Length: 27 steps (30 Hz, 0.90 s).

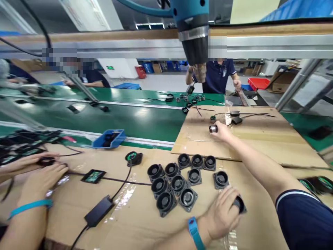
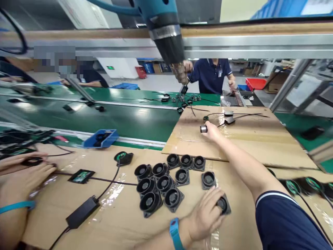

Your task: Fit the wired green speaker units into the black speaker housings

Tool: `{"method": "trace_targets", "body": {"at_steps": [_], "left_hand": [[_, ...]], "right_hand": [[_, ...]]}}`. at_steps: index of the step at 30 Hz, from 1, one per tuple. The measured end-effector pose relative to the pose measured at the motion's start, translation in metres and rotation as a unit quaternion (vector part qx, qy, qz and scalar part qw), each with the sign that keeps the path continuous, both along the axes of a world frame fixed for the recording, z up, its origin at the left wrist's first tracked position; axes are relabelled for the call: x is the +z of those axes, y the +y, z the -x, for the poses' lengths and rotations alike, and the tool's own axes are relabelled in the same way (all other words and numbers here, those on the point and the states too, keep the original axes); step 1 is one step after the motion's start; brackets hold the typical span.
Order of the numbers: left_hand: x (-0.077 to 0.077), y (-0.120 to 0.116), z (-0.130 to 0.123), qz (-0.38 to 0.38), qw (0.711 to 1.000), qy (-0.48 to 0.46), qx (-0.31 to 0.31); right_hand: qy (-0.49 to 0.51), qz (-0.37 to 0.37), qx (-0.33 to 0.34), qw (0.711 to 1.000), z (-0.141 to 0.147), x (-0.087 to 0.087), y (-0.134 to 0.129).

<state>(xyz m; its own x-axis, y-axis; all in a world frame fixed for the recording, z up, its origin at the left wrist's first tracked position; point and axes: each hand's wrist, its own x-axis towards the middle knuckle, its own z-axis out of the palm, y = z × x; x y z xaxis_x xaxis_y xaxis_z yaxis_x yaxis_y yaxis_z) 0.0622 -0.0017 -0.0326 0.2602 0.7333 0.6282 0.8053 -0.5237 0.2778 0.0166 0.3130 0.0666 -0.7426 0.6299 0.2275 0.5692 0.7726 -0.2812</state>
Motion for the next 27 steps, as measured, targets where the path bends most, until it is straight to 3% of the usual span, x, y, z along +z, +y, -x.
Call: {"method": "trace_targets", "body": {"at_steps": [2,6,8,10,14,17,21,27], "left_hand": [[0.004,-0.004,0.001,0.029,0.997,-0.069,-0.011],[0.0,-0.006,0.002,0.046,0.982,-0.176,0.041],[-0.005,-0.005,0.001,0.048,0.978,-0.196,0.058],[-0.007,-0.005,0.0,0.046,0.975,-0.205,0.073],[-0.004,-0.007,-0.002,0.027,0.976,-0.185,0.11],[-0.001,-0.009,-0.003,0.021,0.977,-0.162,0.136],[0.0,-0.012,-0.003,0.07,0.971,-0.177,0.143],[-0.001,-0.018,-0.002,0.153,0.96,-0.202,0.116]], "right_hand": [[0.008,0.0,-0.014,1.0,-0.056,0.012,-0.021],[0.009,-0.003,-0.024,1.0,-0.172,0.039,-0.086],[-0.03,0.002,-0.012,0.999,-0.213,0.043,-0.127],[-0.087,0.013,-0.008,0.996,-0.237,0.036,-0.165],[-0.168,0.077,-0.01,0.983,-0.245,0.001,-0.21],[-0.101,0.111,0.039,0.988,-0.243,-0.018,-0.217],[-0.018,0.104,0.065,0.992,-0.254,-0.017,-0.21],[-0.057,0.129,0.05,0.989,-0.264,-0.015,-0.207]]}}
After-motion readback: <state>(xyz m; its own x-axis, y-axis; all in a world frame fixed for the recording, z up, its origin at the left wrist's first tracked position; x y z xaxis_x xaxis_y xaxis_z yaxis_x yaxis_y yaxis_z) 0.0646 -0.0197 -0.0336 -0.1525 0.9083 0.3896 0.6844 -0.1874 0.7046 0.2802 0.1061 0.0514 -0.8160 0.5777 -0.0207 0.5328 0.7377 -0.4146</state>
